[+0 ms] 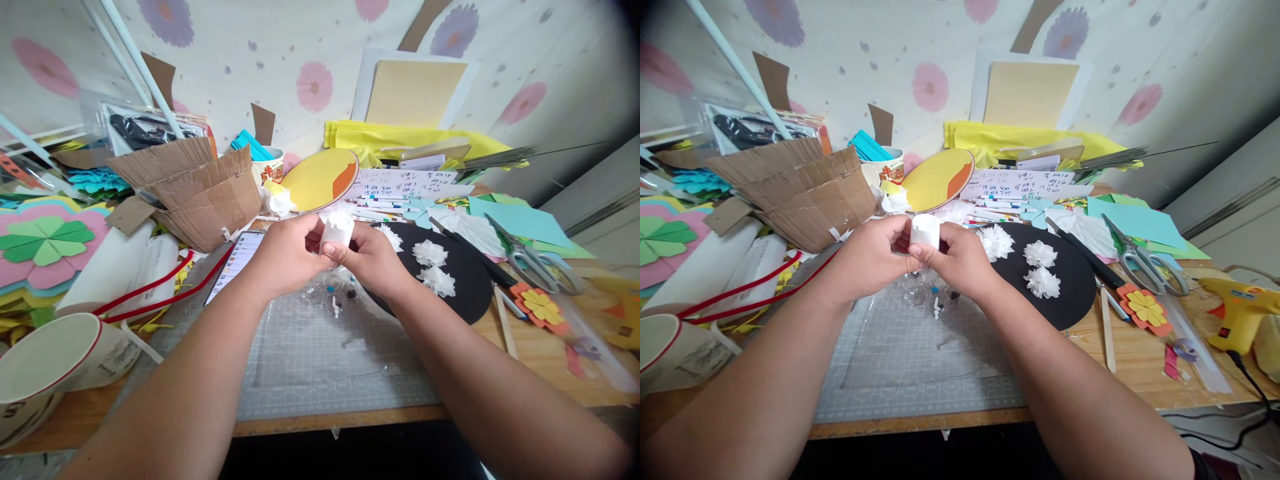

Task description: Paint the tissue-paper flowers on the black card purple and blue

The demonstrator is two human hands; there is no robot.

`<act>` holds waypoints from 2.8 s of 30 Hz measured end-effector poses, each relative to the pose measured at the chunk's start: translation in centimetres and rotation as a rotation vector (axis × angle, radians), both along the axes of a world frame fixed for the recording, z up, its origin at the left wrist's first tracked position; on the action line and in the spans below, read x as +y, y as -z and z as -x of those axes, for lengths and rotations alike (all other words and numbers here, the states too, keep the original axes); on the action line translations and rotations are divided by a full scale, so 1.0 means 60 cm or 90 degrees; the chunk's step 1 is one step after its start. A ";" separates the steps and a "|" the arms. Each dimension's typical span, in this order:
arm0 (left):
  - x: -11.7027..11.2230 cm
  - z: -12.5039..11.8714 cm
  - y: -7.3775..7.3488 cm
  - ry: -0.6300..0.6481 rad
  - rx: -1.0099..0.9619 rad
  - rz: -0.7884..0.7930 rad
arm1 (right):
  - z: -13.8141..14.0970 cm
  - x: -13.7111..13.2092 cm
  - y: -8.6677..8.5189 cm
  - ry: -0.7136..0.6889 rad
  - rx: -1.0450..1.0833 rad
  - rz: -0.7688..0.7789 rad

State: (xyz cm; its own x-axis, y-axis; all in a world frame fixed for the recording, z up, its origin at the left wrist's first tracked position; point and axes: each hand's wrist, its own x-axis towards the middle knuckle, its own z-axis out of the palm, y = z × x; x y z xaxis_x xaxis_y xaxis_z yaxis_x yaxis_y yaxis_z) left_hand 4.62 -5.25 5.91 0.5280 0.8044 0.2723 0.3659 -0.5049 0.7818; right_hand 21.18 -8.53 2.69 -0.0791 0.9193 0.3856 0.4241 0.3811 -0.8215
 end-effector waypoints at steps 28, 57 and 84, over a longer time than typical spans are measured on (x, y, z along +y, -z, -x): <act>0.013 -0.002 0.016 -0.036 -0.313 0.094 | -0.039 -0.044 -0.022 0.119 -0.111 -0.031; 0.005 -0.006 0.021 -0.074 -0.232 -0.100 | 0.016 -0.047 -0.078 0.243 -0.611 -0.249; 0.024 0.002 0.016 -0.175 -0.339 0.015 | -0.044 -0.045 -0.070 0.132 -0.110 -0.045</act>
State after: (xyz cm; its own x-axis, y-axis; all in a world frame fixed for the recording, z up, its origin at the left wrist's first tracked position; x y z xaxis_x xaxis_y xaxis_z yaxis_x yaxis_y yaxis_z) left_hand 4.47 -3.81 4.94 0.0955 0.9012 0.4228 0.0354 -0.4275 0.9033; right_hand 23.79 -11.23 6.91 0.0376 0.8942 0.4462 0.6302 0.3253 -0.7050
